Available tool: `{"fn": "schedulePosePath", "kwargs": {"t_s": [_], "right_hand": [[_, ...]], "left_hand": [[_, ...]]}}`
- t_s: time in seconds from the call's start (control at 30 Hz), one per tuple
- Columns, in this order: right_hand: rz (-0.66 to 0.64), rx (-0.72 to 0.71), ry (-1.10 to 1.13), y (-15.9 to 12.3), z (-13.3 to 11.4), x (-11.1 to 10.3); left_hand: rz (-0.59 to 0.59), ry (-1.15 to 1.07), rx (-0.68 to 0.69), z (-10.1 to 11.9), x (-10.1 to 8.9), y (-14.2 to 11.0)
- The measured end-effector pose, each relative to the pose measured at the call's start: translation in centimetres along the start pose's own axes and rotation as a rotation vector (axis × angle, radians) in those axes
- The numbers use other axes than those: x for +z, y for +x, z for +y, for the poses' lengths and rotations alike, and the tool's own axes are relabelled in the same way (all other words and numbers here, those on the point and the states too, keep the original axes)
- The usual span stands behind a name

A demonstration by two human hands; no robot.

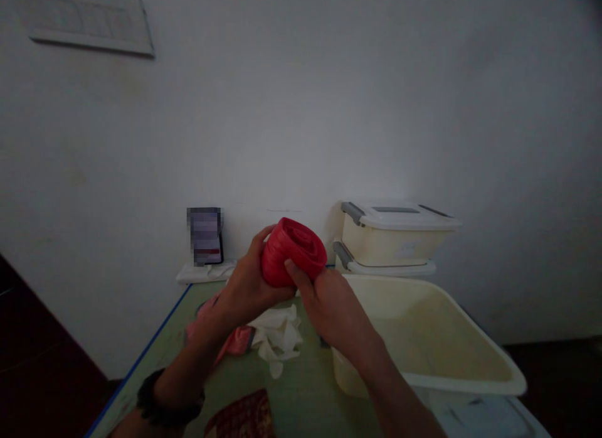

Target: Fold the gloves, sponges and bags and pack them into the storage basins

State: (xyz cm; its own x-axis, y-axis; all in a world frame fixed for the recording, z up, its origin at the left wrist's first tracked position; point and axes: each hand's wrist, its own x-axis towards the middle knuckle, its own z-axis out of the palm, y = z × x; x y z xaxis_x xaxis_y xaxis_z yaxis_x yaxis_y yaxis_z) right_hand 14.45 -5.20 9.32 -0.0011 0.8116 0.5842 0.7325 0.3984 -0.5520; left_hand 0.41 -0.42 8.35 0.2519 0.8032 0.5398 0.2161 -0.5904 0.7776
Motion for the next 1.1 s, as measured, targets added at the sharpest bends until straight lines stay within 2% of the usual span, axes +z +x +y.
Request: {"fn": "schedulePosePath", "kwargs": {"t_s": [0.13,0.23,0.33,0.5,0.63,0.7,0.8,0.97,1.03,1.1], "right_hand": [[-0.203,0.097,-0.247,0.0,-0.6,0.2],[-0.253,0.104,-0.281,-0.1,-1.5,0.1],[-0.249,0.100,-0.242,-0.2,-1.9,0.0],[-0.181,0.114,-0.096,0.0,-1.2,-0.3],[-0.068,0.166,0.076,0.7,-0.3,-0.8],[-0.035,0.152,0.263,0.9,0.0,-1.3],[-0.071,0.134,0.523,0.9,0.3,-2.1],[-0.336,0.095,0.677,0.2,-0.3,-2.8],[-0.430,0.035,0.707,0.0,-0.4,-2.8],[-0.500,-0.061,0.747,-0.1,-0.5,-2.8]], "left_hand": [[0.144,-0.077,-0.110,-1.1,0.7,0.3],[0.179,-0.076,-0.110,-1.0,0.8,0.4],[0.156,0.029,-0.066,-0.5,0.6,0.5],[0.039,0.232,-0.102,1.1,0.4,0.4],[0.000,0.305,0.014,2.9,0.2,-0.2],[-0.067,0.229,0.069,3.6,-0.3,-0.6],[-0.248,-0.065,0.058,3.9,-1.4,-0.9],[-0.408,-0.680,-0.154,1.5,-2.5,-0.7],[-0.535,-0.788,-0.191,0.2,-2.7,-0.8],[-0.523,-0.817,-0.266,-0.7,-3.0,-1.1]]}}
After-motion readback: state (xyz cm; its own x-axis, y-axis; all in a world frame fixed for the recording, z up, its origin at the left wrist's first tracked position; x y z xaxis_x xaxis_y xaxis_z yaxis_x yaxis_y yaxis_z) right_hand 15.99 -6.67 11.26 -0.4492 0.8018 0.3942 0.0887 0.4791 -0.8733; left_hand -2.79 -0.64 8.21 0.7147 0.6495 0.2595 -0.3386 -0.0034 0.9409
